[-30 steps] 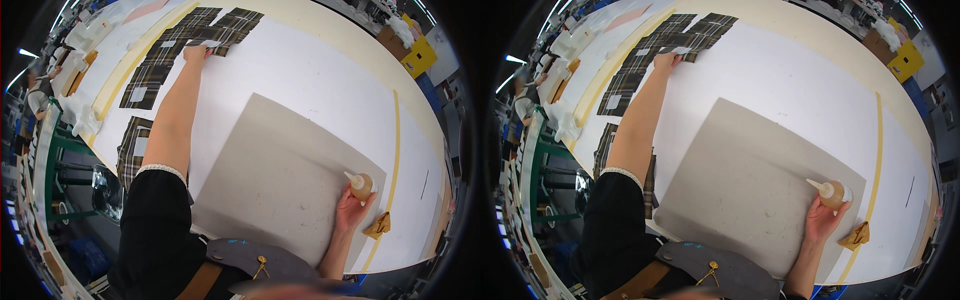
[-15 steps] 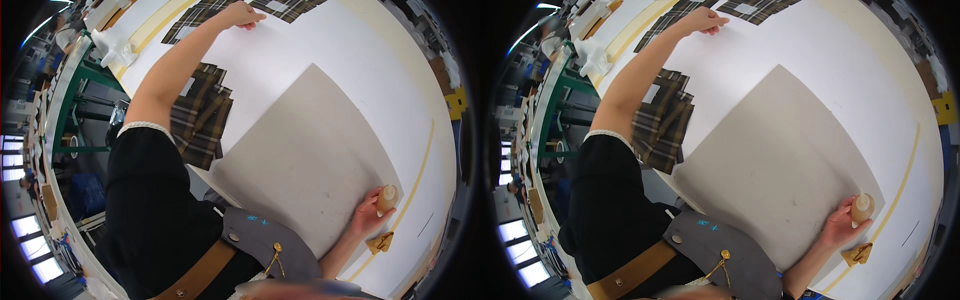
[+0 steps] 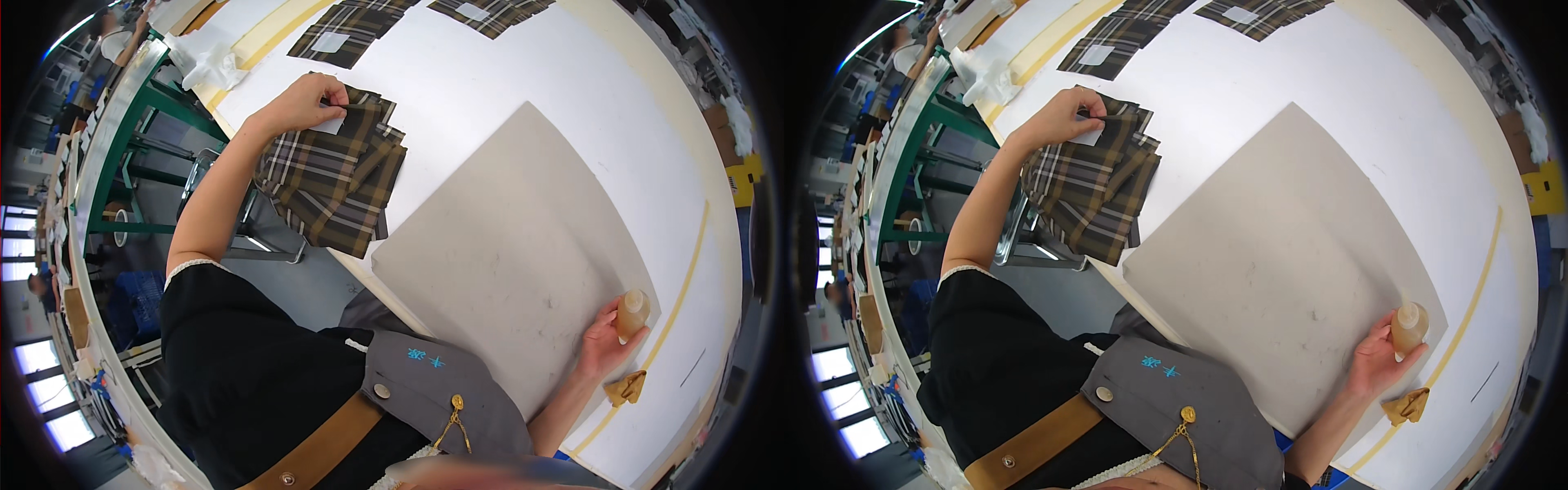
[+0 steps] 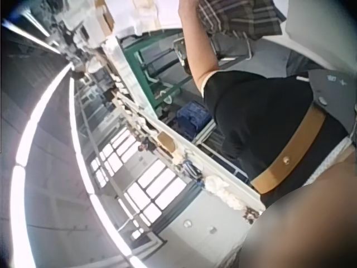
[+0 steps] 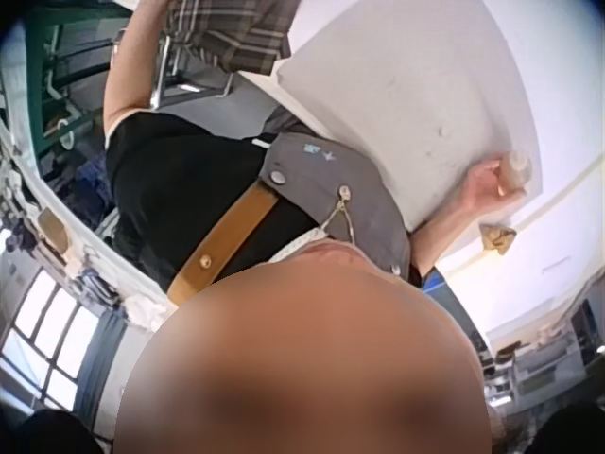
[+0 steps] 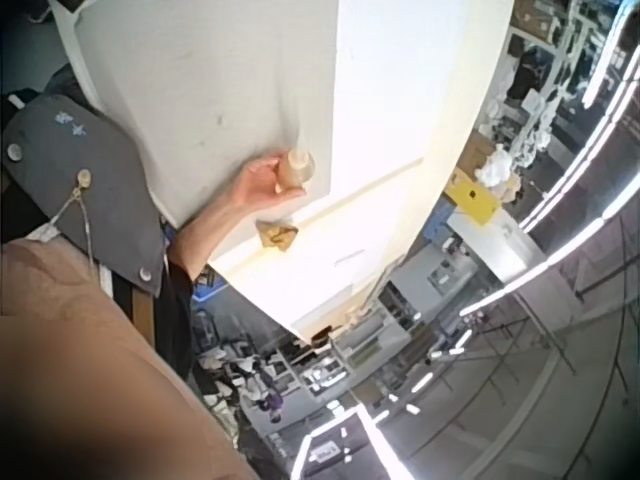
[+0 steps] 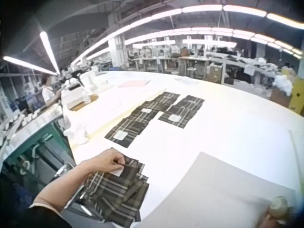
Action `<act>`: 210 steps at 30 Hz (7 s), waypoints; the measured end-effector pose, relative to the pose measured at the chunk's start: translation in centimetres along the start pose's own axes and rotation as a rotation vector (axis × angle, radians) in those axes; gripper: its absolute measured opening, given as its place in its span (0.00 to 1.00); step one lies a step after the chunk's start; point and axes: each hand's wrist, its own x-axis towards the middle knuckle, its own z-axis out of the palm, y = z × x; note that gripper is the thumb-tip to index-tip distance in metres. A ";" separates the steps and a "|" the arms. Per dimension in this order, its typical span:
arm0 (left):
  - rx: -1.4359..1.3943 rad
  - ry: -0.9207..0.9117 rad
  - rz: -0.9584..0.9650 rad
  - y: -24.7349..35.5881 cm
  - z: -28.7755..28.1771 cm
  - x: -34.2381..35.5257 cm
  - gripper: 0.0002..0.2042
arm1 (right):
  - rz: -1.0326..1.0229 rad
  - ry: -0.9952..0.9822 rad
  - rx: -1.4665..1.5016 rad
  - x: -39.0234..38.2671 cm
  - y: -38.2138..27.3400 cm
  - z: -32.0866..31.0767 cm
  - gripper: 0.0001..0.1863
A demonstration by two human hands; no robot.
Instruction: Applying adhesive to small pieces of plaid fabric and attaching labels or lining in a workshop.
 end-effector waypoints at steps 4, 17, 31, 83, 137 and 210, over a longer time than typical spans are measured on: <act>-0.085 0.066 0.096 1.5 0.3 -0.6 0.07 | 0.016 0.011 0.023 -1.1 0.1 -0.1 0.29; -0.676 -0.443 0.407 22.4 14.4 9.7 0.12 | -0.288 -0.002 -0.221 -3.5 2.4 1.2 0.28; -0.163 -0.099 0.914 25.4 18.7 6.6 0.23 | -0.667 0.284 -1.102 -4.9 1.2 -0.4 0.34; -0.078 -0.038 0.934 24.6 19.6 6.6 0.36 | -0.750 0.412 -1.305 -13.8 9.6 -2.4 0.41; -0.219 -0.193 0.691 21.7 16.1 11.8 0.08 | -0.554 0.023 -1.531 -1.7 9.2 2.0 0.44; 0.037 -0.185 0.110 4.2 0.8 1.9 0.07 | -0.147 0.058 0.003 -1.6 -0.1 0.1 0.28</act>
